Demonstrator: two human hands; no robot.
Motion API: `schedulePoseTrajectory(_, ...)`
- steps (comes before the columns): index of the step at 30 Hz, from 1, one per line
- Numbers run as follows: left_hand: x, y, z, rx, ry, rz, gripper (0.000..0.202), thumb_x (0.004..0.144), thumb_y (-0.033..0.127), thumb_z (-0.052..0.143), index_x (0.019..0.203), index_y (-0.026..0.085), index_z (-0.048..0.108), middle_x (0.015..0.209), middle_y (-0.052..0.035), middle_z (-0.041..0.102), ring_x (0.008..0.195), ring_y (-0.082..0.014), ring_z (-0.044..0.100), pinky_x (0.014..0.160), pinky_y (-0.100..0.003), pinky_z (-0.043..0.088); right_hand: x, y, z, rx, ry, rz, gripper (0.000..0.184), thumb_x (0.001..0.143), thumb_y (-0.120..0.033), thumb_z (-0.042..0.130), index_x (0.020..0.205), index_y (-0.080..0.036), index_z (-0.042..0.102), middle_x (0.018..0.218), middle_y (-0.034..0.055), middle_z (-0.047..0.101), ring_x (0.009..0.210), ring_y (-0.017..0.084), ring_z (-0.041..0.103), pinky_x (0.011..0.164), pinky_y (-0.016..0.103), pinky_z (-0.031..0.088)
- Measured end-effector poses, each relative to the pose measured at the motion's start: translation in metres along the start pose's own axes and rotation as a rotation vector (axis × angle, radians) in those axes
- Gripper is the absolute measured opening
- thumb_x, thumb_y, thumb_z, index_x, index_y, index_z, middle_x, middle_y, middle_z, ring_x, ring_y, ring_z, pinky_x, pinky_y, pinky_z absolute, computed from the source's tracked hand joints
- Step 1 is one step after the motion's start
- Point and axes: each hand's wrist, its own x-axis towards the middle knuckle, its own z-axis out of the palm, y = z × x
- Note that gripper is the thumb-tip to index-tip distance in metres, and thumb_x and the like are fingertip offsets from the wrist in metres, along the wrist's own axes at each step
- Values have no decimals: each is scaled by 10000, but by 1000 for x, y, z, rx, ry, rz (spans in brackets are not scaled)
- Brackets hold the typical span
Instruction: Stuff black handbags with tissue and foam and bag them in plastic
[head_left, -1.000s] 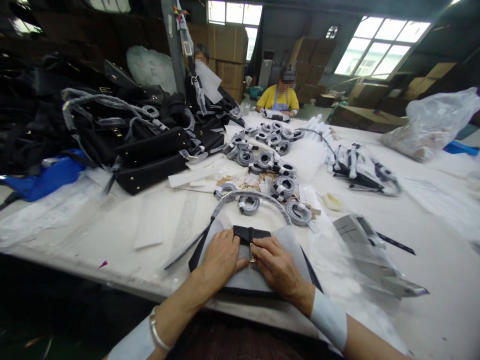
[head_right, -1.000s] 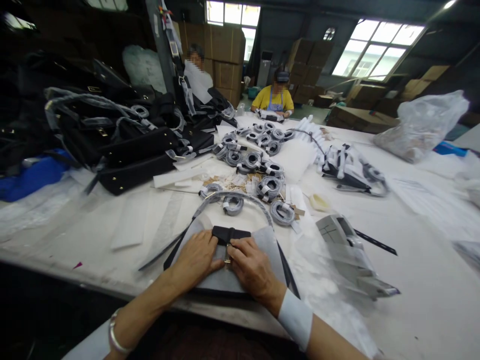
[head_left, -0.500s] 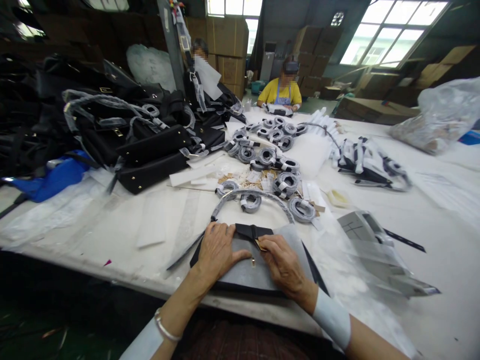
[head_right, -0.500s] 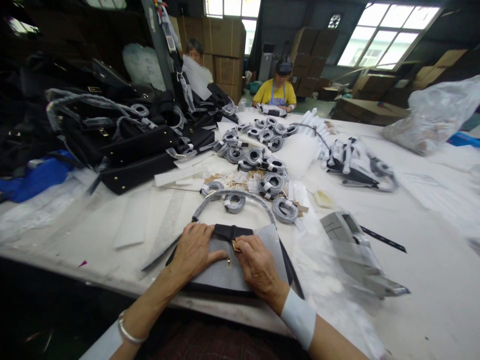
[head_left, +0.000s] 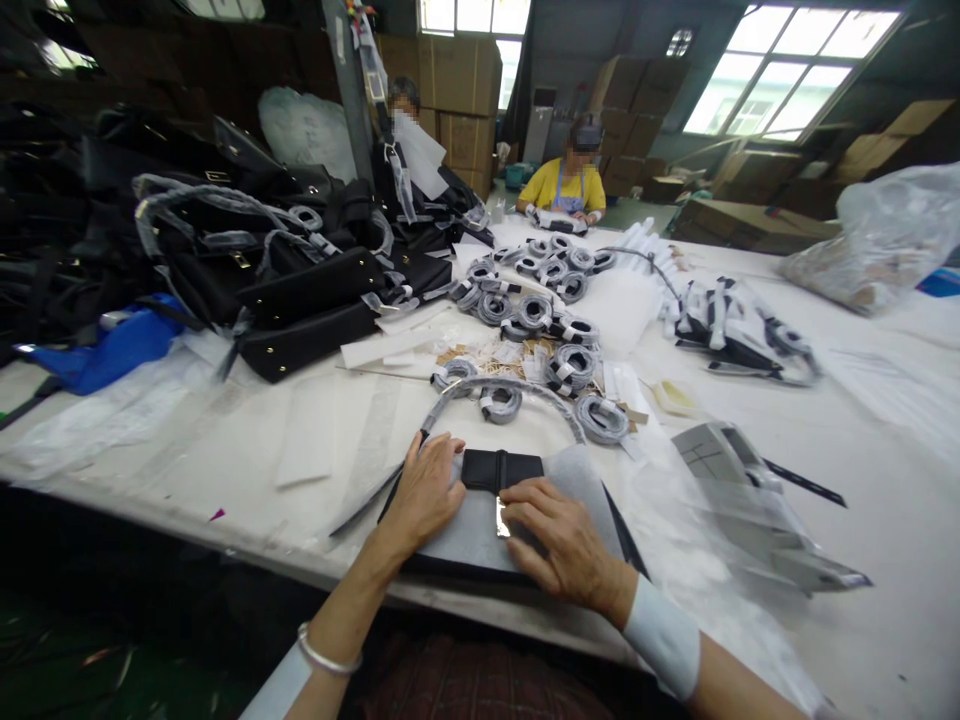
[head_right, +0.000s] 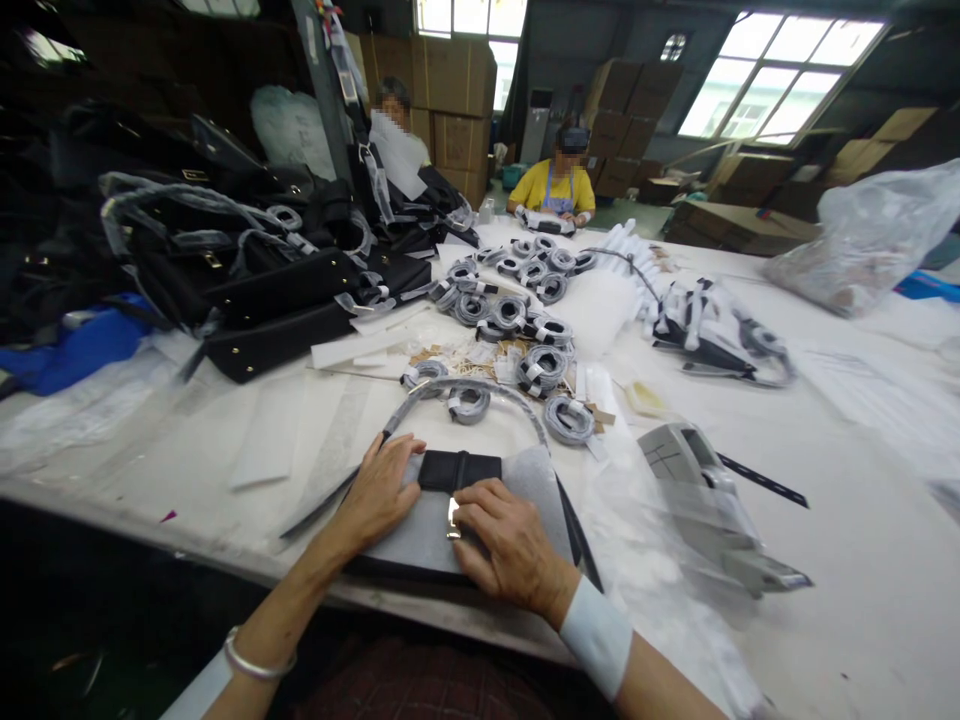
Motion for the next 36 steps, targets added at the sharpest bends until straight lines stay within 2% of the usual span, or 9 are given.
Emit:
schedulePoseTrajectory(5,3,-2,-3,-50,-5,-42,465,764,38,388,1191,184,498,1252,-88,638,1331,-220,474,1205,-566,170,1,4,7,-13,10,98,102,946,-264,554,991,-222,636,1016,69,690,971,225,609,846,375,514)
schedulePoseTrajectory(9,-4,12,-22,-112,35,87,387,821,47,393,1133,212,553,1284,-66,627,1319,-211,485,1205,-543,195,2,8,8,12,-13,149,123,936,-306,599,1005,-222,657,977,53,692,925,211,609,828,352,503)
schedulePoseTrajectory(13,-30,41,-37,-191,-166,275,255,914,165,519,1147,247,585,1191,-23,671,1187,-183,577,1126,-390,381,1,13,3,141,-43,211,200,928,-352,636,1088,-235,664,999,49,696,941,206,624,854,347,497)
schedulePoseTrajectory(15,-42,52,-34,-157,-227,293,325,908,243,610,1228,236,556,1201,-37,666,1135,-203,602,1056,-385,452,-1,17,1,218,-48,246,300,898,-359,681,1164,-227,642,1041,57,696,966,210,629,877,352,499)
schedulePoseTrajectory(17,-50,56,-27,-103,-216,300,405,888,285,664,1265,211,537,1204,-59,661,1114,-228,612,1026,-417,479,-2,20,0,287,-48,264,339,878,-340,707,1184,-215,635,1060,63,698,973,208,632,890,352,502)
schedulePoseTrajectory(22,-56,44,-9,-55,-103,367,499,870,307,700,1320,207,511,1306,-89,611,1156,-242,600,1011,-426,501,1,22,-1,331,-73,238,214,880,-278,708,1088,-223,700,1043,54,696,990,199,626,916,347,494)
schedulePoseTrajectory(25,-58,38,-5,-89,-40,411,477,886,301,681,1326,232,513,1301,-71,611,1166,-217,595,1042,-418,482,4,23,-1,307,-102,215,168,911,-248,666,1067,-235,728,1046,53,690,1006,190,621,920,335,494)
schedulePoseTrajectory(32,-59,44,3,-53,-44,360,394,843,328,729,1205,242,599,1249,-54,624,1181,-239,571,1041,-439,468,6,17,0,60,-220,224,217,905,-179,657,1090,-258,737,1066,45,685,1003,191,619,888,313,497)
schedulePoseTrajectory(36,-55,47,2,-22,-126,297,338,832,329,739,1146,271,630,1150,-38,628,1100,-236,586,979,-423,490,21,4,-10,-182,-402,156,193,933,-177,620,1067,-266,726,1022,28,673,926,177,615,763,272,487)
